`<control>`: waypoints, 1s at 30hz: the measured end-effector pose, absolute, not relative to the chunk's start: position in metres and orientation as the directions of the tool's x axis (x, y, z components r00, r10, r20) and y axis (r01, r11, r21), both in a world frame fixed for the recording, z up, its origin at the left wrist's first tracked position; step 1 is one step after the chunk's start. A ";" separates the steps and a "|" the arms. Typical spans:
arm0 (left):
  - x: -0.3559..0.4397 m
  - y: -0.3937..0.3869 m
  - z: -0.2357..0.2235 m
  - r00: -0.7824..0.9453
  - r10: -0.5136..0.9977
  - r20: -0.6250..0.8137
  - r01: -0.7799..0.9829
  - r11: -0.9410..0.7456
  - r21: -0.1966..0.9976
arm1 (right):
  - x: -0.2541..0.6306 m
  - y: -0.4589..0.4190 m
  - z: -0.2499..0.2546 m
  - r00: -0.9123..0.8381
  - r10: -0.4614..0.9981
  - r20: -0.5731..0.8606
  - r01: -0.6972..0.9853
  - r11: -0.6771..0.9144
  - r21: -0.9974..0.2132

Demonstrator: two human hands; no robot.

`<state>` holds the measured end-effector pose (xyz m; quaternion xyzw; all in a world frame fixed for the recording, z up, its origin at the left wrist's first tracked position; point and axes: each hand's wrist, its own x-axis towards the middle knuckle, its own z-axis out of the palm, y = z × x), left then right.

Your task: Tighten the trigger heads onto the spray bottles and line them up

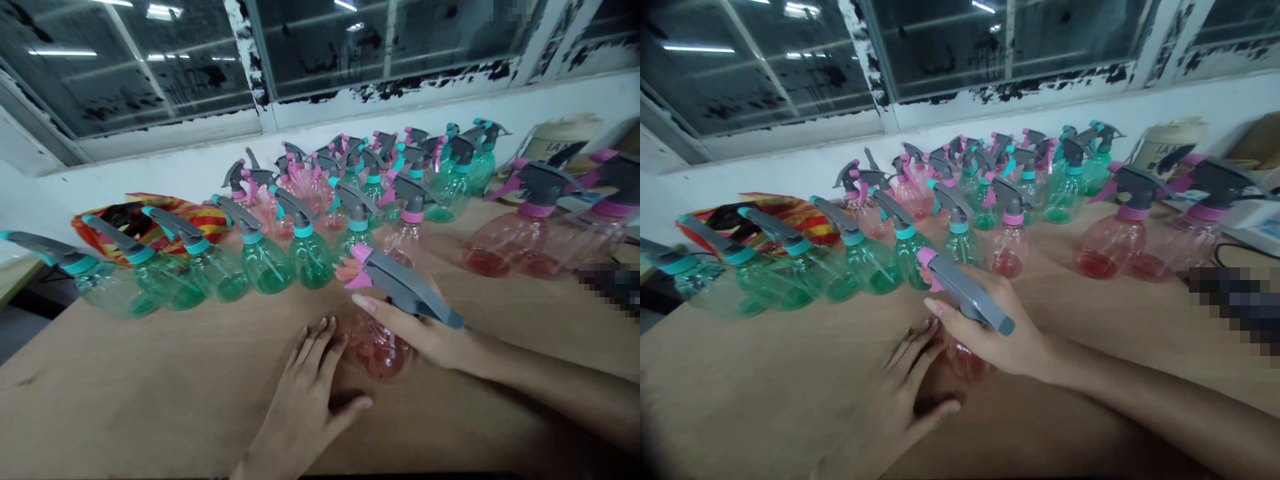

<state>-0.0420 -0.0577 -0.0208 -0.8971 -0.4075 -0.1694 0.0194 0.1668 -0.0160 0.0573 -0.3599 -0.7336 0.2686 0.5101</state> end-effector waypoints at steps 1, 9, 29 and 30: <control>-0.042 -0.058 -0.021 0.607 0.726 0.324 0.739 -0.665 0.107 | 0.167 -0.016 0.057 -0.224 0.796 0.562 0.251 0.604 -0.756; -0.041 -0.057 -0.019 0.629 0.701 0.336 0.736 -0.676 0.035 | 0.164 -0.017 0.059 -0.192 0.805 0.561 0.277 0.593 -0.756; -0.041 -0.057 -0.022 0.618 0.722 0.312 0.738 -0.669 0.085 | 0.164 -0.018 0.056 -0.210 0.862 0.461 0.220 0.501 -0.837; -0.041 -0.057 -0.022 0.619 0.720 0.315 0.736 -0.671 0.088 | 0.165 -0.019 0.054 -0.210 0.861 0.462 0.228 0.503 -0.834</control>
